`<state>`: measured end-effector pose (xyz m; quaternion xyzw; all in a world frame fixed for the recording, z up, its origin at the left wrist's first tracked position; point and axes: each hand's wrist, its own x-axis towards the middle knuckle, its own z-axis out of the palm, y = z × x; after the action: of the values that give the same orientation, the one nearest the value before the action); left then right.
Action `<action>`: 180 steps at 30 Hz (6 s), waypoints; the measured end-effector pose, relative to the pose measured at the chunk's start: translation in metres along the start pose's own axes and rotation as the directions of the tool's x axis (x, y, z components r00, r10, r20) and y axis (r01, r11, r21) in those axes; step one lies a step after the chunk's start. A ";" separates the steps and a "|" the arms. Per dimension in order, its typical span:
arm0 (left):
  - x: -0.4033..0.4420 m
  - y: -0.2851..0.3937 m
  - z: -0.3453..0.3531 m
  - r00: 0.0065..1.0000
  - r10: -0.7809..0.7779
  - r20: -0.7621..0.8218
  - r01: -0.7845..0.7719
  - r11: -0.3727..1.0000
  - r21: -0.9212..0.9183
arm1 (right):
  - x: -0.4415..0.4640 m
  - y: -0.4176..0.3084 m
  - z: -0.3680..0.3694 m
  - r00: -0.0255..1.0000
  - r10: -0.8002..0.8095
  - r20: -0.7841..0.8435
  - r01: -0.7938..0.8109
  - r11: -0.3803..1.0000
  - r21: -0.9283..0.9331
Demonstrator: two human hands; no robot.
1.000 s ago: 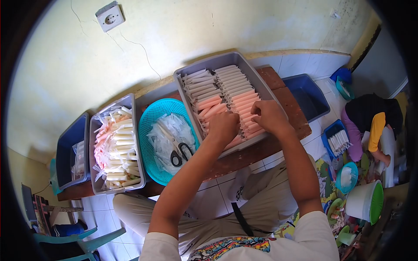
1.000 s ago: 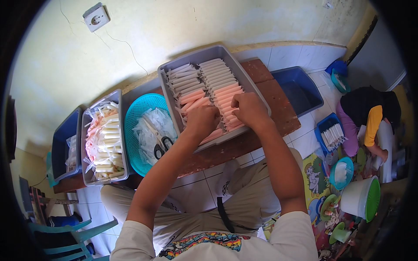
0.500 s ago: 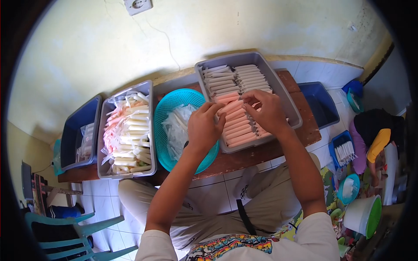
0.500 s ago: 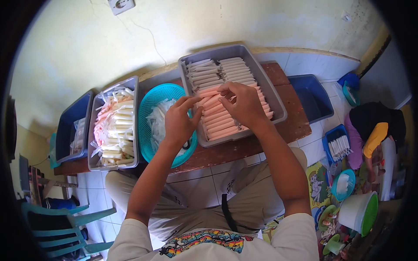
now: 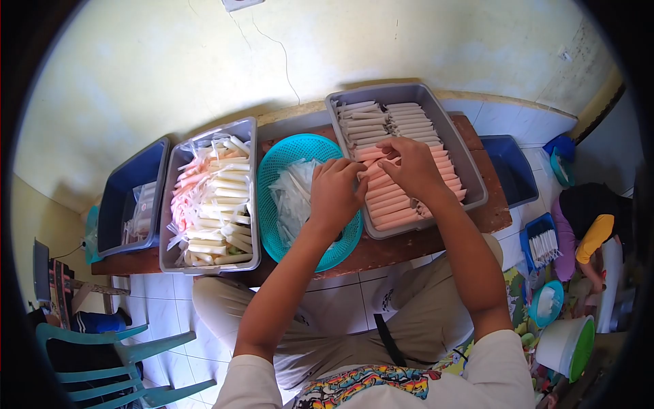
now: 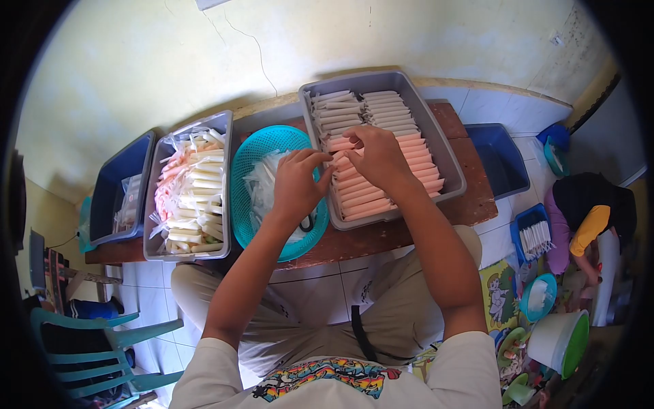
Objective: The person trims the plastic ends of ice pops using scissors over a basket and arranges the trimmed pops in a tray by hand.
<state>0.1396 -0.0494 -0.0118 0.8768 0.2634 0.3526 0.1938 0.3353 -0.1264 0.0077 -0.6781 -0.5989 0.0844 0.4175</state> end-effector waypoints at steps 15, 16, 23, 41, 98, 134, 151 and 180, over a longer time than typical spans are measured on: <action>0.058 -0.023 0.076 0.975 -0.016 0.222 -0.064 0.935 0.349 | 0.030 0.075 0.016 0.953 0.245 0.180 -0.180 0.931 -0.317; 0.059 -0.025 0.078 0.970 -0.024 0.240 -0.076 0.913 0.400 | 0.030 0.077 0.018 0.955 0.223 0.196 -0.146 0.928 -0.343; 0.063 -0.013 0.070 0.902 -0.128 0.413 -0.131 0.829 0.544 | 0.026 0.077 0.028 0.924 0.232 0.302 -0.062 0.873 -0.483; 0.052 -0.019 0.071 0.987 -0.015 0.159 -0.034 0.953 0.301 | 0.015 0.058 0.005 0.973 0.162 0.165 -0.078 0.902 -0.425; -0.062 -0.055 -0.109 0.980 -0.183 -0.084 0.161 0.963 -0.218 | 0.022 -0.089 0.089 0.915 0.226 0.333 -0.396 0.653 0.645; -0.063 -0.076 -0.124 0.945 -0.046 -0.325 0.064 0.997 0.043 | -0.004 -0.092 0.104 0.866 0.173 0.469 -0.223 0.973 0.054; -0.061 -0.079 -0.122 0.935 0.000 -0.356 0.028 0.997 0.072 | -0.037 -0.065 0.156 0.878 0.164 0.449 -0.052 0.966 -0.252; -0.067 -0.092 -0.132 0.951 0.014 -0.309 0.032 0.990 0.141 | -0.036 -0.115 0.066 0.870 -0.002 0.494 -0.161 0.944 0.287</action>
<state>-0.0269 0.0029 -0.0056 0.8212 0.3193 0.4648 0.0880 0.1999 -0.1346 0.0284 -0.5829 -0.6341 0.3655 0.3530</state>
